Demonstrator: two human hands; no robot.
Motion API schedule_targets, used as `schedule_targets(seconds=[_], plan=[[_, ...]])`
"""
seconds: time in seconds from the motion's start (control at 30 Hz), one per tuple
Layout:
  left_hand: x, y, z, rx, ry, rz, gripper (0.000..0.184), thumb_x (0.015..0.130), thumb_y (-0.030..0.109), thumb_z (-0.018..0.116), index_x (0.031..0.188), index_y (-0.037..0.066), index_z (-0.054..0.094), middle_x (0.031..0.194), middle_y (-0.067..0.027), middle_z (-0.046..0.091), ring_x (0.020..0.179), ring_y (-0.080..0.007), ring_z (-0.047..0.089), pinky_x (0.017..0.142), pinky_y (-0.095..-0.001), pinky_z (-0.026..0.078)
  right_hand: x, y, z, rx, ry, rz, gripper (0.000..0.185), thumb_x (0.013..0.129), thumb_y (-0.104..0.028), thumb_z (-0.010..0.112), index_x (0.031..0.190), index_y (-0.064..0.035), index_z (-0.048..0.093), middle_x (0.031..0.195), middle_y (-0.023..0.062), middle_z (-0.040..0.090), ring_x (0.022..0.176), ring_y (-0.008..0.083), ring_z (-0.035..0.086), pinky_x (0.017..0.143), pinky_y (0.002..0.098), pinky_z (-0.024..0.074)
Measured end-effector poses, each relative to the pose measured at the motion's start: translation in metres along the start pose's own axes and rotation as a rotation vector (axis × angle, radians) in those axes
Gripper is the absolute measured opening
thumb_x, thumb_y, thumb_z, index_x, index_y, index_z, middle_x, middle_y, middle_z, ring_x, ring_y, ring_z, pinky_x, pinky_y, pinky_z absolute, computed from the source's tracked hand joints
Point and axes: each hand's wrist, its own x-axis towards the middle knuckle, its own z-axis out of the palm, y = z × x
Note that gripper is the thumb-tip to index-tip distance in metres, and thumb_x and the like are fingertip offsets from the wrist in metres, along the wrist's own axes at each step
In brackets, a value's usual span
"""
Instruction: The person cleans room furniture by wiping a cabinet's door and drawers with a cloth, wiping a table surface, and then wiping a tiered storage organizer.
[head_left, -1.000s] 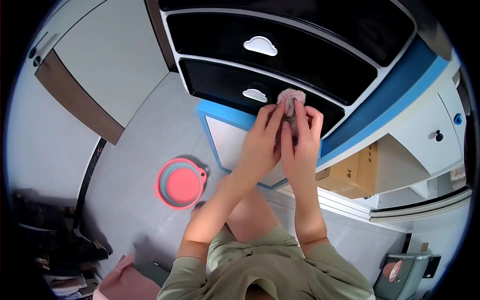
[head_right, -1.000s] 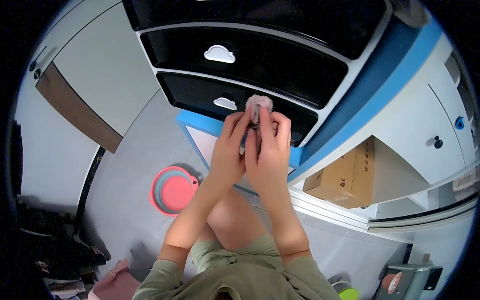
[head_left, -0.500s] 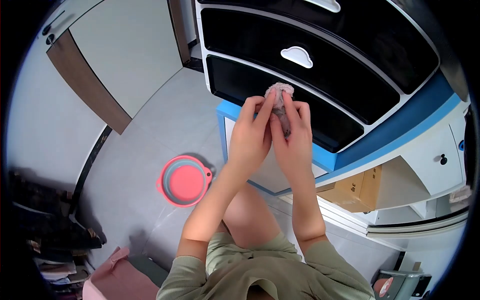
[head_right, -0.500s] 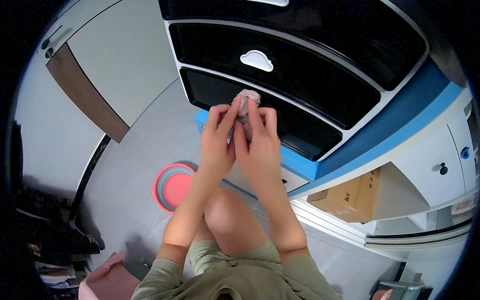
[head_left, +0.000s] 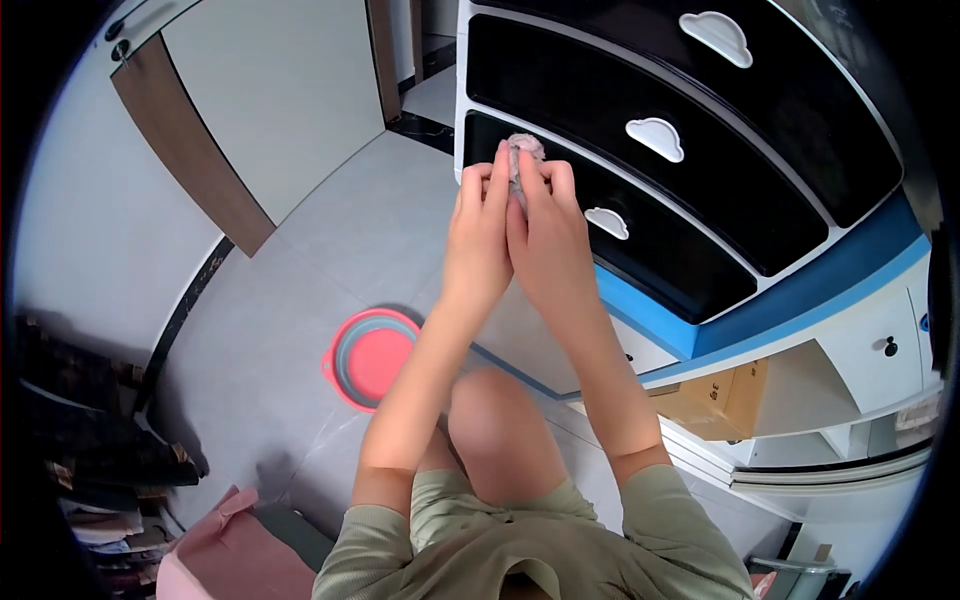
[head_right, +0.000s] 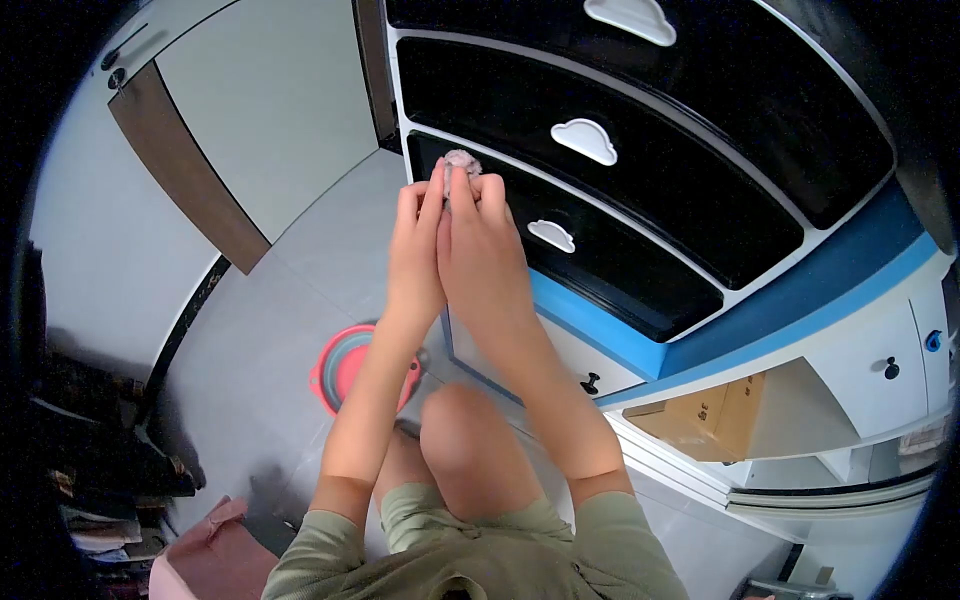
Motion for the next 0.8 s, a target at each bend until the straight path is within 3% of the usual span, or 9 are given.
schedule_targets(seconds=[0.07,0.17,0.27,0.37,0.57,0.67,0.8], plan=[[0.002,-0.007,-0.002,0.043,0.0,-0.022,0.064,0.082,0.004,0.057,0.14,0.007,0.032,0.115,-0.0132,0.047,0.1,-0.0283,0.054,0.079,-0.0328,0.048,0.007,-0.003,0.007,-0.053,-0.014,-0.007,0.04,0.084,-0.005,0.052,0.122,0.0046,0.045,0.098,0.0136,0.048,0.088,0.0281,0.055,0.071,0.0336,0.0484],[0.002,-0.014,-0.006,0.042,0.018,-0.043,0.067,0.081,-0.001,0.054,0.141,0.005,0.025,0.119,-0.0157,0.043,0.1,-0.035,0.052,0.075,-0.0376,0.048,0.017,0.002,0.023,-0.205,0.084,-0.225,0.039,0.08,-0.007,0.056,0.117,0.0047,0.049,0.094,0.0116,0.049,0.085,0.0244,0.056,0.068,0.0288,0.0503],[0.003,-0.022,-0.007,0.0,0.052,-0.067,0.071,0.08,-0.001,0.055,0.143,0.006,0.023,0.122,-0.0163,0.043,0.099,-0.0357,0.053,0.075,-0.0375,0.048,0.024,0.001,0.034,-0.358,0.128,-0.25,0.038,0.076,-0.01,0.059,0.111,0.0027,0.053,0.088,0.0073,0.05,0.079,0.0178,0.056,0.061,0.022,0.0507],[0.0,-0.019,-0.012,-0.083,-0.054,-0.145,0.075,0.078,-0.001,0.057,0.143,0.007,0.021,0.12,-0.0162,0.046,0.096,-0.0353,0.055,0.075,-0.0376,0.047,0.031,-0.001,0.034,-0.596,0.137,-0.318,0.033,0.074,-0.011,0.06,0.106,0.0,0.055,0.085,0.0038,0.049,0.072,0.0133,0.055,0.054,0.0187,0.05],[-0.015,-0.035,-0.006,-0.239,-0.031,-0.187,0.055,0.074,0.004,0.064,0.126,0.004,0.046,0.11,-0.0143,0.056,0.1,-0.0341,0.054,0.084,-0.0371,0.044,0.025,0.004,0.033,-0.609,-0.035,-0.271,0.032,0.074,-0.008,0.059,0.105,-0.0016,0.058,0.083,0.004,0.049,0.073,0.0153,0.056,0.054,0.024,0.0505],[-0.023,-0.039,-0.007,-0.1,-0.002,-0.173,0.046,0.071,0.004,0.063,0.116,0.004,0.054,0.103,-0.0125,0.058,0.094,-0.0323,0.054,0.081,-0.0364,0.043,0.017,0.014,0.043,-0.616,-0.072,-0.299,0.028,0.073,-0.01,0.059,0.1,-0.0019,0.059,0.083,0.0035,0.052,0.072,0.0149,0.057,0.051,0.0232,0.0501],[-0.034,-0.046,-0.005,0.085,0.073,-0.037,0.049,0.067,-0.003,0.061,0.116,0.004,0.057,0.096,-0.0092,0.055,0.086,-0.0278,0.051,0.071,-0.0351,0.044,0.009,0.016,0.051,-0.638,-0.112,-0.281,0.027,0.075,-0.01,0.057,0.101,-0.0009,0.06,0.084,0.0046,0.052,0.074,0.0166,0.058,0.05,0.0273,0.051]])
